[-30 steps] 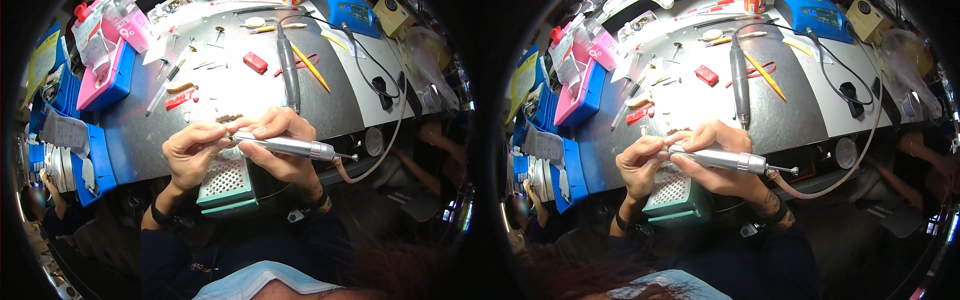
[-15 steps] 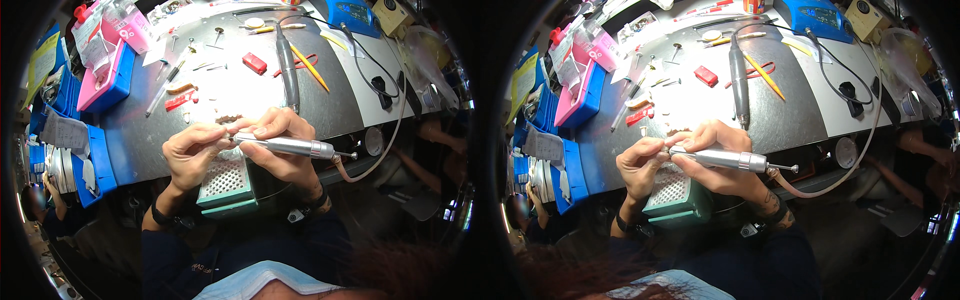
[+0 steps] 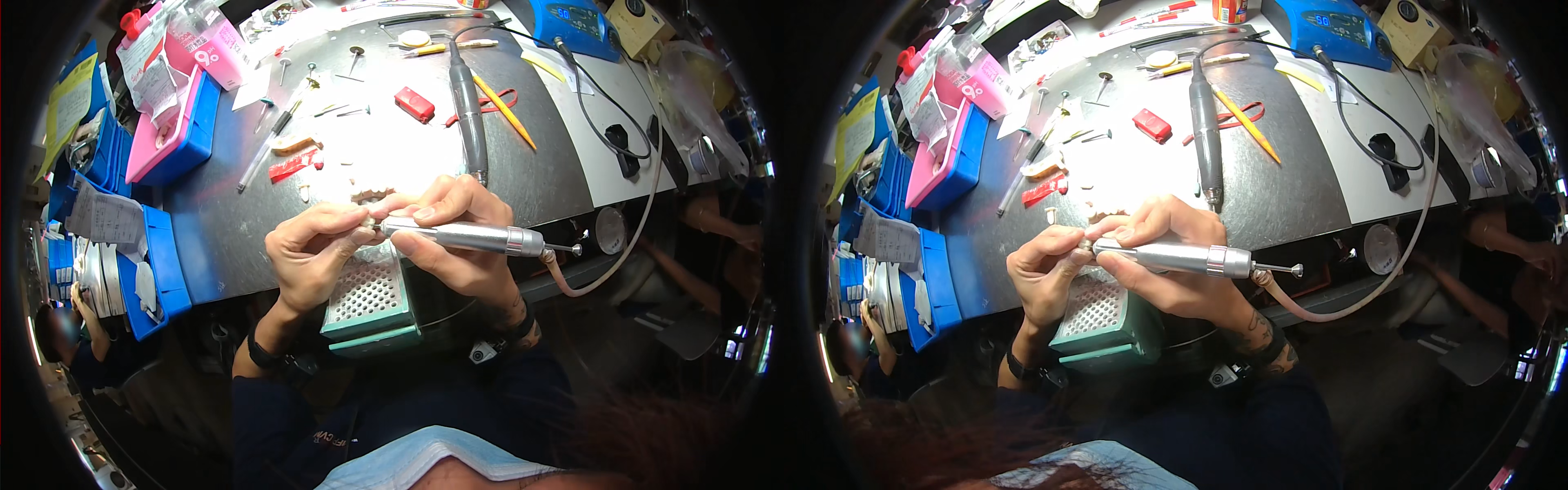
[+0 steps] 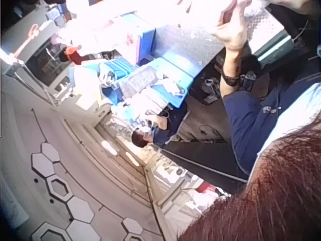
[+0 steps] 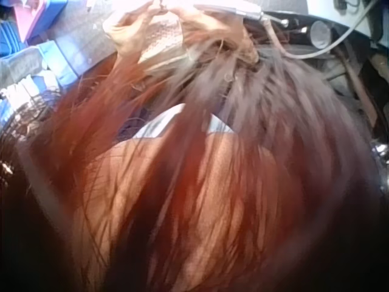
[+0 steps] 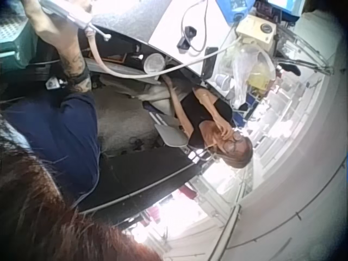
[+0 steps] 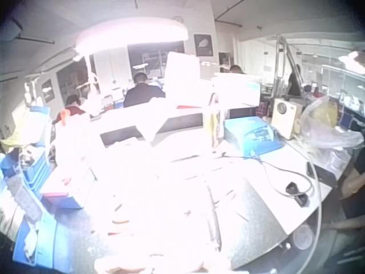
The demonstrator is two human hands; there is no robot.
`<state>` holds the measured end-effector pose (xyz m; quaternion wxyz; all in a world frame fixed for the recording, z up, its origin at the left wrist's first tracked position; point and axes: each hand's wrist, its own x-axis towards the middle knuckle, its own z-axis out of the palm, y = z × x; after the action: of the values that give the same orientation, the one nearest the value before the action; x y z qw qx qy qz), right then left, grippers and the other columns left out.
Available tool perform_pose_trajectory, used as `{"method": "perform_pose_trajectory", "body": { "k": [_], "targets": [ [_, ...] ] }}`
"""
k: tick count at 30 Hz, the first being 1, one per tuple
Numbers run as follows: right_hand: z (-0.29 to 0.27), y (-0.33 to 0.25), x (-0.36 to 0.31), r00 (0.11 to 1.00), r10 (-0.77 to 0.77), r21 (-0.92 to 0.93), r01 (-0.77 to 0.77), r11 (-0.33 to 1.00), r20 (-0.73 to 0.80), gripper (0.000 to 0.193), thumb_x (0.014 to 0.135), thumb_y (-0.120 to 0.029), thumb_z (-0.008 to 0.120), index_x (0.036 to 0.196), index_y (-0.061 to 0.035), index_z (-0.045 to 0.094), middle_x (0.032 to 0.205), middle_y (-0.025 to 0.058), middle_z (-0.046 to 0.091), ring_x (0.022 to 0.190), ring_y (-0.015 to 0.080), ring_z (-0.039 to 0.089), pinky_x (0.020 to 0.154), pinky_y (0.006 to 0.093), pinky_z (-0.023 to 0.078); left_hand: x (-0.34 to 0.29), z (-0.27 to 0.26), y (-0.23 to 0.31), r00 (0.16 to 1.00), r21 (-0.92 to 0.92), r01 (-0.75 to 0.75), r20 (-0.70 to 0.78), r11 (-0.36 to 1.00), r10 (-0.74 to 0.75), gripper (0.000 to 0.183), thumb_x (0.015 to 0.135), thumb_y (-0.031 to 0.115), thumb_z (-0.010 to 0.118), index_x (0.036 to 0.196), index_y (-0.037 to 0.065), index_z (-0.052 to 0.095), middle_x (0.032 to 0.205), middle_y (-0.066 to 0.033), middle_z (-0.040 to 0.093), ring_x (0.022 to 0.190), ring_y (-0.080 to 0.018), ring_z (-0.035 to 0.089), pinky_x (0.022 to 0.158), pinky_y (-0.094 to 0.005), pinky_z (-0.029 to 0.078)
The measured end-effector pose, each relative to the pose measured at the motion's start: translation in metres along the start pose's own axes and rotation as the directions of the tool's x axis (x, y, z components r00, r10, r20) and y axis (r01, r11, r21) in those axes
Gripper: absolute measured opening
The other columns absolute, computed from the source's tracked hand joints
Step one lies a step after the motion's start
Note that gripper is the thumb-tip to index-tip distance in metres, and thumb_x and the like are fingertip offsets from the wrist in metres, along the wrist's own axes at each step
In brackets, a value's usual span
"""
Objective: Grinding and shaping a dental prosthesis using a hand-held rotary tool at a lab bench.
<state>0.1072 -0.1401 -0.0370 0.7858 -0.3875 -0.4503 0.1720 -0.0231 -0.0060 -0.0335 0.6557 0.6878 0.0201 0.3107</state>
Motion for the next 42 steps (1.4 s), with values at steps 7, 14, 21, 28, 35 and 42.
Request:
{"method": "perform_pose_trajectory", "body": {
  "k": [7,14,21,28,35,42],
  "targets": [
    [-0.0003,-0.0007,0.0,1.0,0.002,0.004,-0.002,1.0,0.0,0.017,0.077,0.004,0.071,0.083,-0.0015,0.056,0.081,0.0088,0.059,0.094,0.0268,0.068,0.077,0.0329,0.054,-0.0005,0.0027,0.0018,1.0,-0.046,0.019,-0.01,0.999,-0.019,0.02,0.079,-0.014,0.064,0.097,-0.008,0.064,0.095,-0.0191,0.065,0.085,-0.0228,0.067,0.076,-0.0315,0.057],
    [0.0028,-0.002,-0.0017,0.999,0.031,0.079,-0.028,0.997,-0.041,0.018,0.078,0.004,0.07,0.085,-0.001,0.055,0.08,0.0081,0.058,0.094,0.0269,0.067,0.077,0.0323,0.054,-0.001,0.0023,0.0007,1.0,-0.066,0.023,-0.015,0.998,-0.024,0.02,0.079,-0.014,0.064,0.098,-0.008,0.064,0.096,-0.0194,0.065,0.085,-0.023,0.067,0.077,-0.0316,0.057],
    [0.0016,0.0003,0.0,1.0,0.006,0.023,-0.006,1.0,-0.011,0.018,0.077,0.004,0.071,0.084,-0.001,0.055,0.08,0.0089,0.059,0.093,0.0265,0.068,0.076,0.0322,0.054,0.0005,0.0012,0.0007,1.0,-0.033,-0.004,0.004,0.999,0.004,0.02,0.079,-0.014,0.064,0.098,-0.008,0.064,0.095,-0.0191,0.065,0.085,-0.022,0.067,0.077,-0.0304,0.056],
    [0.0009,-0.001,-0.0008,1.0,0.016,-0.001,-0.017,1.0,-0.007,0.018,0.077,0.003,0.071,0.083,-0.0017,0.056,0.08,0.0088,0.059,0.094,0.0263,0.068,0.076,0.0319,0.054,-0.0001,0.0028,0.0008,1.0,-0.064,0.015,-0.012,0.998,-0.015,0.019,0.079,-0.014,0.064,0.097,-0.008,0.064,0.096,-0.0187,0.065,0.086,-0.0222,0.067,0.077,-0.0309,0.057],
    [-0.0005,0.0008,-0.0001,1.0,0.026,0.059,-0.026,0.998,-0.006,0.018,0.078,0.005,0.069,0.086,-0.0009,0.054,0.081,0.0086,0.058,0.095,0.0286,0.067,0.077,0.0337,0.054,-0.0006,-0.0015,-0.0006,1.0,-0.013,0.031,0.001,0.999,-0.031,0.019,0.079,-0.014,0.063,0.097,-0.008,0.064,0.096,-0.0189,0.065,0.087,-0.023,0.066,0.077,-0.0331,0.058],
    [0.0018,-0.0006,-0.0005,1.0,-0.01,0.047,0.01,0.999,-0.007,0.018,0.078,0.005,0.068,0.085,-0.0015,0.053,0.082,0.0089,0.057,0.095,0.0293,0.067,0.078,0.0343,0.054,0.0009,0.0036,0.001,1.0,-0.086,0.011,-0.008,0.996,-0.012,0.018,0.08,-0.014,0.063,0.097,-0.008,0.064,0.096,-0.0189,0.065,0.088,-0.0234,0.066,0.078,-0.034,0.058]
  ]
}}
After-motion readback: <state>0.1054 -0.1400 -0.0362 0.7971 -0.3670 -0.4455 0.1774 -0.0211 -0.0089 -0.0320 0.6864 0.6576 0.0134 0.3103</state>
